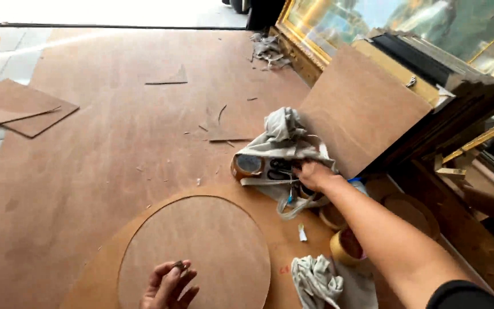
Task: The person places a round mirror on a wooden board, retrieves a metal D-ring from a bag, and uses a screwdriver to fasten the D-ring to the back of the mirror. The person repeats the process for a second D-ring.
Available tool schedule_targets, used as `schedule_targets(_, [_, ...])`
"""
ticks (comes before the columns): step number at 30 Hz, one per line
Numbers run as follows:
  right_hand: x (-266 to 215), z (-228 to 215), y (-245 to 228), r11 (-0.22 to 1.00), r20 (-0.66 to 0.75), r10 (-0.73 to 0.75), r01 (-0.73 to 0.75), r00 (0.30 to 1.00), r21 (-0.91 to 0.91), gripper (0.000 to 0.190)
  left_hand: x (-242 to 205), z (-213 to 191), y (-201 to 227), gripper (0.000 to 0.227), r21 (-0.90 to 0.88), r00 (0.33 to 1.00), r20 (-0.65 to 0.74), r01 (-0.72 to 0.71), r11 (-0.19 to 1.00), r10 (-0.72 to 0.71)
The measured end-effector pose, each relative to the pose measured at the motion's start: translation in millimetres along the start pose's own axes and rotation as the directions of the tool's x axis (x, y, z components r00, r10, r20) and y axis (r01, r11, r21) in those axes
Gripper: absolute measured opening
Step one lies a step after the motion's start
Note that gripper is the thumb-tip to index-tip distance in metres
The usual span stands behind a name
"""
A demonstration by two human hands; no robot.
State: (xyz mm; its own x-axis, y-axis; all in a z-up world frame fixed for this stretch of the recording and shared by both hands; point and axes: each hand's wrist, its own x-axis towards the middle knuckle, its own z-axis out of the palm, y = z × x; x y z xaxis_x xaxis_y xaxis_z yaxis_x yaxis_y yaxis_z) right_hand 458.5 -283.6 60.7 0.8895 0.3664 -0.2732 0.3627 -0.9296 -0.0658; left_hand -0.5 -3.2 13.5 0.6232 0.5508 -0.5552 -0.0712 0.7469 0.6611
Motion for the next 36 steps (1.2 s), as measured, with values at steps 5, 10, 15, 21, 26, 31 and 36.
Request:
schedule_targets(5, [-49,-14,-23,0.995,0.055,-0.034,0.039,0.998,-0.09,0.061,10,-9,-17,0.01,0.051,1.0,-0.003,-0.03,0.998,0.03])
schedule_targets(10, [-29,-36,-9,0.995,0.008,-0.099,0.099,0.995,-0.028,0.054,-1,5,-1,0.009,0.09,0.999,-0.045,0.008,0.996,-0.004])
schedule_targets(15, [49,-34,21,0.964,-0.096,0.172,-0.147,0.98,0.221,0.047,18,-20,-7,0.011,0.152,0.997,0.047,0.051,0.987,-0.058])
schedule_targets(21, [71,-26,6,0.987,-0.014,0.083,-0.08,0.996,0.141,0.039,22,-13,-15,0.01,0.205,0.999,0.002,0.05,0.977,-0.051])
schedule_targets(26, [57,17,-1,1.0,-0.014,0.019,-0.018,1.0,0.019,0.055,32,-32,-37,0.01,0.249,0.997,0.068,-0.038,0.968,0.022])
schedule_targets(31, [20,-5,-5,0.994,-0.047,-0.087,0.091,0.995,0.069,0.072,35,-32,-37,0.009,0.22,0.997,0.071,-0.042,0.975,0.027])
schedule_targets(36, [54,-23,24,0.988,-0.145,0.081,-0.06,0.986,0.141,0.062,47,-45,-47,0.01,0.217,0.992,0.1,-0.094,0.972,0.073])
